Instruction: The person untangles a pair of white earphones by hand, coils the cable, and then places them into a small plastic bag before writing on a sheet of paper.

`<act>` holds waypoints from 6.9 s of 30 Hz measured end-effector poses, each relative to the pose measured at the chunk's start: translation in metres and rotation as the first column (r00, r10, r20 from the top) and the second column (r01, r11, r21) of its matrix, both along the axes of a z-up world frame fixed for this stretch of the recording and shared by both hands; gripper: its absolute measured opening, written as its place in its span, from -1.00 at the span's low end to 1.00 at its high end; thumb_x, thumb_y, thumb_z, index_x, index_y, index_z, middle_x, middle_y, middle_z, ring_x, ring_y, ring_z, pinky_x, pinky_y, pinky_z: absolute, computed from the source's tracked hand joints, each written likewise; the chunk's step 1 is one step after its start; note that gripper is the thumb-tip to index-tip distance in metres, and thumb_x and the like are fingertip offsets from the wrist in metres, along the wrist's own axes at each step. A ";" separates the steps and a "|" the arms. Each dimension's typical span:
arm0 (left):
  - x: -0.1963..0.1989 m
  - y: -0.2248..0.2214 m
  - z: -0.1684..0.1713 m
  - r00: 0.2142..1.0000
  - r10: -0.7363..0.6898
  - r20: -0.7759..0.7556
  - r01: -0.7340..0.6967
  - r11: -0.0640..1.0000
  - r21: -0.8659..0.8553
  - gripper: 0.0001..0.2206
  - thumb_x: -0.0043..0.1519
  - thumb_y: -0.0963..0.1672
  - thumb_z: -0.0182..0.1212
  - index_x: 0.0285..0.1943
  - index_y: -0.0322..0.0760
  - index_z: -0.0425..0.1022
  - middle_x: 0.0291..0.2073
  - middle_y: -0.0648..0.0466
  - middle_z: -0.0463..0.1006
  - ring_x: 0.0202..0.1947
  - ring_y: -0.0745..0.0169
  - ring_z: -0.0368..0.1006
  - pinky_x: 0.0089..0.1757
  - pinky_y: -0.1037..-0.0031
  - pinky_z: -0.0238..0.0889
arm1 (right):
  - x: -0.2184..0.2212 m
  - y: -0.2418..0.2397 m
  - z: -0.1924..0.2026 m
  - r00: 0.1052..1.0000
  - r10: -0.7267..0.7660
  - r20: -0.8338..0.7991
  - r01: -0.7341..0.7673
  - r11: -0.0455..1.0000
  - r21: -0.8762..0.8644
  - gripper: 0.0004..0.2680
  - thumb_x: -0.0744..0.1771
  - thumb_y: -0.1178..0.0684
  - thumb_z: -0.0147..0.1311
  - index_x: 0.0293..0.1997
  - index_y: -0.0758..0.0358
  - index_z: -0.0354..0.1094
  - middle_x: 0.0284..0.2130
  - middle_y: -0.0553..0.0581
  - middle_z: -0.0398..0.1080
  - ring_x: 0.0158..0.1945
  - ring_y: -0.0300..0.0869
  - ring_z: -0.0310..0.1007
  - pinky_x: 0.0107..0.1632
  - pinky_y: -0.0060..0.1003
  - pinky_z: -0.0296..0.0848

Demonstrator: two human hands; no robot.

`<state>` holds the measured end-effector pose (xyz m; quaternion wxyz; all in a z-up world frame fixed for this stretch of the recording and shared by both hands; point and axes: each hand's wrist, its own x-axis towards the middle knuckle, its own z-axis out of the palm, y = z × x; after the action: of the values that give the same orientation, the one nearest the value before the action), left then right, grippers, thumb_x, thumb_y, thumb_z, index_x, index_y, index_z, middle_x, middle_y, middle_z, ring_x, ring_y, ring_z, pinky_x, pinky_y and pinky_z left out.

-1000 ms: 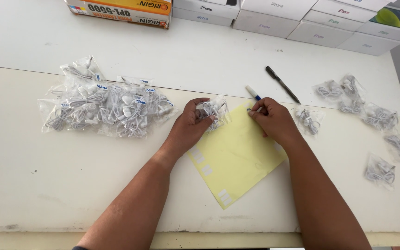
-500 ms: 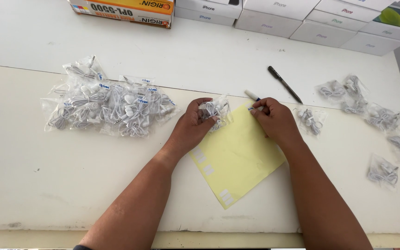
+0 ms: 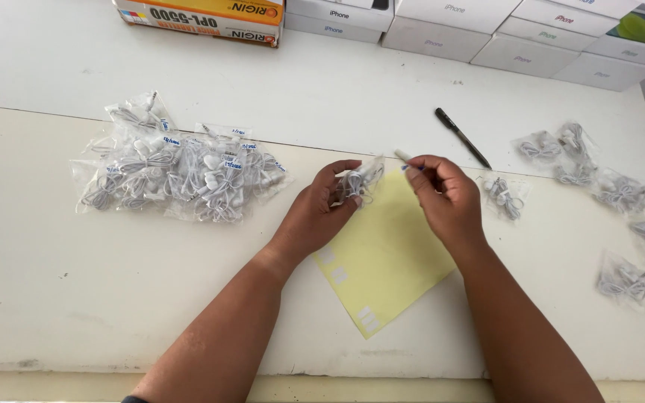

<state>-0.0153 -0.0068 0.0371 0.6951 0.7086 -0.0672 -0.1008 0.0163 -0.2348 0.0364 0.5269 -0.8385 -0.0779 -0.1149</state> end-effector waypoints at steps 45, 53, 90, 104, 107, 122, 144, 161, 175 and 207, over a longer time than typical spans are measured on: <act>0.016 -0.023 -0.047 0.883 0.339 0.325 -0.262 0.930 -0.258 -0.72 0.14 -0.25 0.42 0.05 -0.36 0.59 -0.09 -0.13 0.61 -0.18 0.21 0.54 -0.22 0.52 0.56 | 0.002 0.003 -0.001 0.959 0.242 -0.150 -0.164 0.900 0.404 -0.58 0.22 0.42 0.27 0.22 0.42 0.35 -0.25 0.25 0.51 -0.22 -0.12 0.59 -0.13 -0.16 0.70; 0.005 -0.021 -0.028 0.800 0.449 0.397 -0.401 0.894 -0.203 -0.80 0.27 -0.23 0.29 0.06 -0.30 0.63 -0.24 -0.08 0.58 -0.24 0.18 0.59 -0.25 0.46 0.55 | 0.004 0.017 0.017 0.973 0.230 -0.023 -0.215 0.937 0.277 -0.70 0.24 0.39 0.30 0.06 0.45 0.41 -0.28 0.30 0.48 -0.23 -0.09 0.57 -0.15 -0.17 0.65; -0.072 0.188 -0.037 0.783 0.467 0.411 -0.616 0.491 0.616 -0.60 0.13 -0.16 0.23 0.18 0.03 0.46 0.13 -0.08 0.39 0.15 -0.32 0.44 0.04 -0.04 0.40 | 0.005 0.248 -0.025 0.768 0.566 0.300 -0.240 0.689 -0.684 -0.83 0.29 0.05 0.21 -0.05 -0.08 0.56 -0.24 0.05 0.45 -0.16 -0.04 0.55 -0.10 -0.11 0.54; -0.044 0.071 -0.027 0.600 0.146 0.787 -0.712 0.547 0.441 -0.64 0.08 -0.11 0.24 0.07 0.19 0.45 0.14 0.10 0.37 0.01 0.07 0.50 0.05 0.18 0.36 | 0.005 0.096 -0.001 0.707 0.515 0.484 -0.290 0.836 -0.465 -0.84 0.28 0.15 0.28 -0.10 0.03 0.55 -0.20 0.10 0.46 -0.09 0.07 0.50 -0.01 -0.04 0.44; -0.030 0.023 -0.041 0.606 0.016 0.795 -0.614 0.645 0.455 -0.62 0.10 -0.12 0.26 0.13 0.12 0.44 0.11 0.05 0.41 0.01 0.10 0.54 0.06 0.24 0.38 | 0.014 0.038 -0.007 0.776 0.456 0.435 -0.220 0.843 -0.492 -0.85 0.27 0.16 0.28 -0.12 0.05 0.56 -0.20 0.13 0.49 -0.11 0.11 0.52 -0.03 -0.03 0.46; 0.019 -0.016 -0.090 0.810 -0.472 0.348 -0.232 0.287 0.929 -0.55 0.34 -0.14 0.05 0.46 0.01 0.28 0.45 0.02 0.25 0.44 -0.06 0.18 0.32 -0.03 0.01 | 0.071 -0.101 -0.077 0.994 -0.065 0.092 0.113 0.568 -0.816 -0.78 0.37 0.01 0.13 0.13 0.04 0.55 -0.23 0.19 0.46 -0.07 0.14 0.54 -0.02 0.04 0.53; 0.025 0.005 -0.063 0.799 -0.413 0.437 -0.021 0.707 0.707 -0.63 0.39 -0.18 -0.18 0.33 -0.20 0.42 0.40 -0.09 0.29 0.46 0.02 0.07 0.40 0.24 -0.26 | 0.036 -0.062 -0.050 0.996 -0.091 -0.003 0.061 0.695 -0.717 -0.77 0.39 0.12 0.03 0.12 0.25 0.56 -0.14 0.36 0.34 -0.16 0.20 0.42 -0.14 0.02 0.43; 0.013 0.003 -0.057 0.725 -0.309 0.615 -0.206 0.755 0.622 -0.73 0.34 -0.01 0.23 0.19 0.00 0.52 0.26 0.07 0.47 0.36 0.01 0.29 0.37 0.20 0.04 | 0.000 -0.066 0.024 0.995 -0.056 -0.077 -0.002 0.794 -0.608 -0.67 0.38 0.01 0.19 0.28 0.31 0.41 -0.13 0.32 0.41 -0.06 0.09 0.53 -0.02 -0.05 0.51; 0.065 -0.215 -0.044 0.786 -0.318 0.530 -0.079 0.799 0.596 -0.47 0.36 0.04 0.09 0.50 -0.13 0.18 0.31 -0.10 0.39 0.35 -0.08 0.32 0.31 0.12 0.15 | -0.028 -0.191 -0.010 0.925 -0.328 0.190 0.379 0.778 -0.501 -0.57 0.36 0.10 0.22 0.41 0.31 0.28 0.19 0.48 0.35 0.22 0.26 0.35 0.25 0.07 0.37; 0.001 -0.061 0.036 0.990 0.080 0.118 -0.074 0.996 -0.054 -0.32 0.26 -0.06 0.32 0.47 -0.49 0.09 0.29 -0.42 0.30 0.34 -0.46 0.21 0.25 0.01 0.21 | 0.008 -0.010 -0.020 0.729 0.281 0.624 0.019 0.903 -0.429 -0.66 0.31 0.14 0.22 0.25 0.26 0.39 -0.11 0.18 0.52 -0.01 0.04 0.55 0.07 -0.03 0.52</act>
<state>-0.0147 -0.0678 0.0727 0.7105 0.6980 -0.0837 -0.0294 0.0240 -0.2450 0.0159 0.2834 -0.8224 -0.3452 -0.3523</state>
